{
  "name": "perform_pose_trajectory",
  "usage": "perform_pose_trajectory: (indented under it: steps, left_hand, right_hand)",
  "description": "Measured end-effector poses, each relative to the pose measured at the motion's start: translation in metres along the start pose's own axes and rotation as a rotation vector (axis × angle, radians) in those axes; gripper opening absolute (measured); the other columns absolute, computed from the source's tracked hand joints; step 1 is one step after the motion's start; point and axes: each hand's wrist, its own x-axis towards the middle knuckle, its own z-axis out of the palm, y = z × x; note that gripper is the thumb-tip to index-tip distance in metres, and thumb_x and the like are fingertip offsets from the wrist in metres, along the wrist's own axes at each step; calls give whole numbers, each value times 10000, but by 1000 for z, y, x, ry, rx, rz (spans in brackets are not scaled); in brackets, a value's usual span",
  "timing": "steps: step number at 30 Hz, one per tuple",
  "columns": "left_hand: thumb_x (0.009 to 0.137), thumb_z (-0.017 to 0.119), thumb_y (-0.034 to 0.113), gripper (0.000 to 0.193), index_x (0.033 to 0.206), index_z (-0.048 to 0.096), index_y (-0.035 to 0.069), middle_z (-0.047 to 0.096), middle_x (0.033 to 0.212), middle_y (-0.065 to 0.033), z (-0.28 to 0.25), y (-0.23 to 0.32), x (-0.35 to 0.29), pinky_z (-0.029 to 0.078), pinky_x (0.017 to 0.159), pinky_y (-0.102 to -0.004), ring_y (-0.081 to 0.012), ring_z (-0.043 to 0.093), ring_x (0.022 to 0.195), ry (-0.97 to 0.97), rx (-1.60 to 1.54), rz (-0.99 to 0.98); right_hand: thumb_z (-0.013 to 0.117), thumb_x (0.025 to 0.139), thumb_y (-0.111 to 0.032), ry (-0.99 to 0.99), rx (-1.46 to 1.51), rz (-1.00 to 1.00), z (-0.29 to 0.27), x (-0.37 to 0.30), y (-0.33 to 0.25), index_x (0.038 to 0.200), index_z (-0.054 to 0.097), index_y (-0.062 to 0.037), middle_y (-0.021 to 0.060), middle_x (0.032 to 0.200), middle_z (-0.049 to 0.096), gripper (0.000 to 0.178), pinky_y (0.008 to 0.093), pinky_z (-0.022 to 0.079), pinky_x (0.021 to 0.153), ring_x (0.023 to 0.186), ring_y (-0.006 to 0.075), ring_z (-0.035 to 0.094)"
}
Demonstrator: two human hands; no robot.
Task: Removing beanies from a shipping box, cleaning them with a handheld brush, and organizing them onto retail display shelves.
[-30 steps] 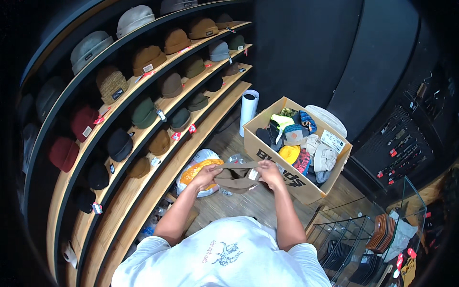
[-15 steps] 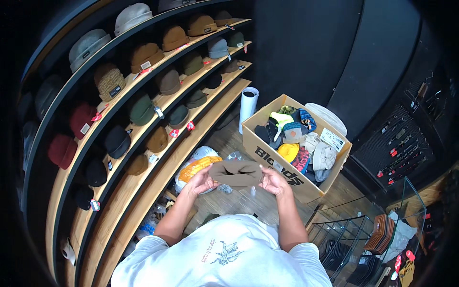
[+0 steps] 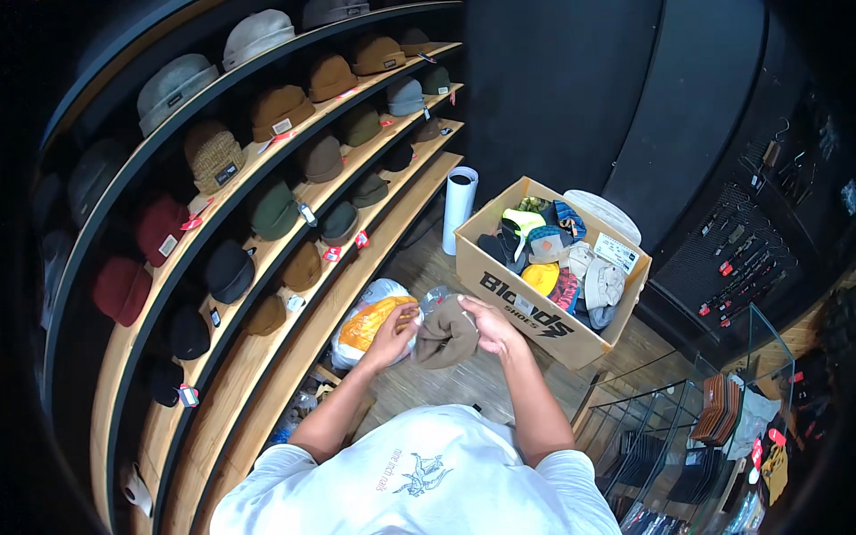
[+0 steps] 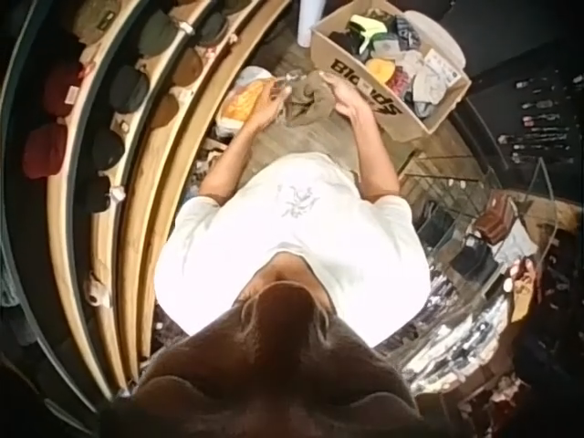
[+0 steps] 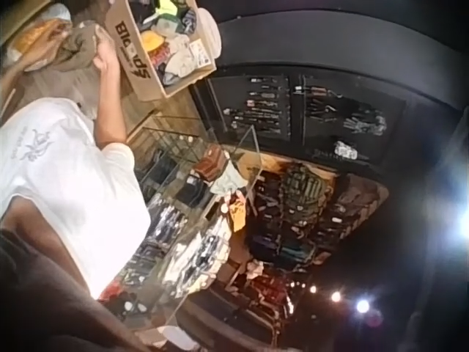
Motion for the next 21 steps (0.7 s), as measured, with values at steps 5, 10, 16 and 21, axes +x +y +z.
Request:
perform_pose_trajectory:
  steps: [5, 10, 16, 21]
  left_hand:
    - [852, 756, 212, 441, 1216, 587, 30, 642, 1070, -157, -3, 46, -23, 531, 821, -370, -265, 646, 988, -75, 339, 171]
    - [811, 672, 8, 284, 1093, 640, 16, 615, 932, -116, -34, 29, -40, 521, 681, -330, -203, 616, 815, 150, 284, 251]
    - [794, 638, -12, 240, 1030, 677, -5, 604, 908, -107, -61, 54, -71, 482, 613, -293, -184, 591, 698, 93, 274, 224]
    - [798, 610, -6, 260, 1051, 558, -23, 600, 938, -148, -69, 65, -95, 503, 672, -335, -238, 613, 729, 110, 298, 141]
  right_hand:
    - [569, 1008, -290, 32, -344, 82, 47, -8, -13, 1178, 605, -17, 97, 1116, 666, 324, 327, 573, 811, 964, 180, 672]
    - [864, 721, -378, 162, -1019, -265, 64, -34, -2, 1240, 584, -39, 91, 1092, 603, 680, 317, 450, 916, 1061, 200, 563]
    - [830, 632, -143, 346, -1465, -355, 89, -75, 45, 1211, 555, -78, 177, 1143, 539, 644, 457, 464, 949, 1115, 377, 551]
    - [747, 713, -46, 845, -1353, -589, 104, -84, 75, 1073, 582, -55, 166, 1096, 583, 396, 474, 502, 874, 1003, 380, 606]
